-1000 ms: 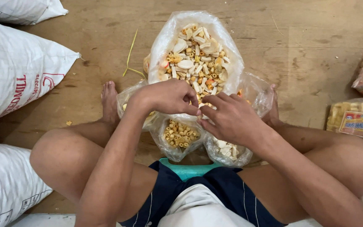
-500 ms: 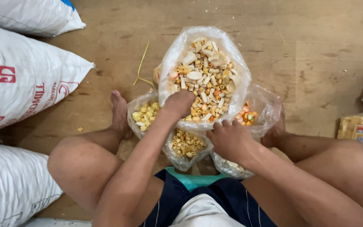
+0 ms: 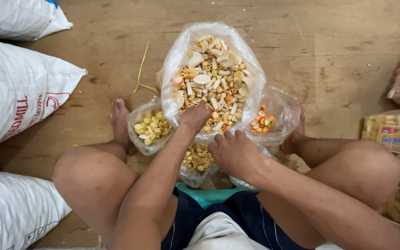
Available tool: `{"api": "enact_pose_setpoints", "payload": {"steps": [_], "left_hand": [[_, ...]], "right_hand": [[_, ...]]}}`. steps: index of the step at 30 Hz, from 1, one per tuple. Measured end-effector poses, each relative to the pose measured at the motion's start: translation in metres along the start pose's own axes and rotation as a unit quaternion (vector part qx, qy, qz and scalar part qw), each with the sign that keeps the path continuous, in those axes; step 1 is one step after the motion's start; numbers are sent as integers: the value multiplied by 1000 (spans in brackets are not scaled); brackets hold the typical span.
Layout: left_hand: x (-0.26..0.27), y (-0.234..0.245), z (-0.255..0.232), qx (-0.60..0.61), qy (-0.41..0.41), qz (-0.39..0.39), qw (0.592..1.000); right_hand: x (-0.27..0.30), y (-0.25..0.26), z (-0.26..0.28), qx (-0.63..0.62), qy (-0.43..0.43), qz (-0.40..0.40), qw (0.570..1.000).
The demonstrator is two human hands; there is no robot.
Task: Sorting various types of crackers from a large bulk bag into smaller individual plastic bags by hand.
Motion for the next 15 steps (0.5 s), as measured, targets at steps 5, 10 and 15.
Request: {"api": "enact_pose_setpoints", "payload": {"steps": [5,10,15], "left_hand": [[-14,-18,6,-8,7,3,1000],[-6,-2,-1,9,11,9,1000],[-11,-12,5,4,31,40,999]], "right_hand": [[1,-5,-2,19,-12,-20,1000],[8,2,-6,12,-23,-16,1000],[9,-1,-10,-2,-24,15,1000]]}}
Point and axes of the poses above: each hand's wrist, its own x-axis away from the middle knuckle, its own y-axis out of the back of the hand, z = x × y, the point moved 10 cm from there along -x, towards the middle knuckle, and after that the axes turned 12 degrees about z, right-handed, at the moved point
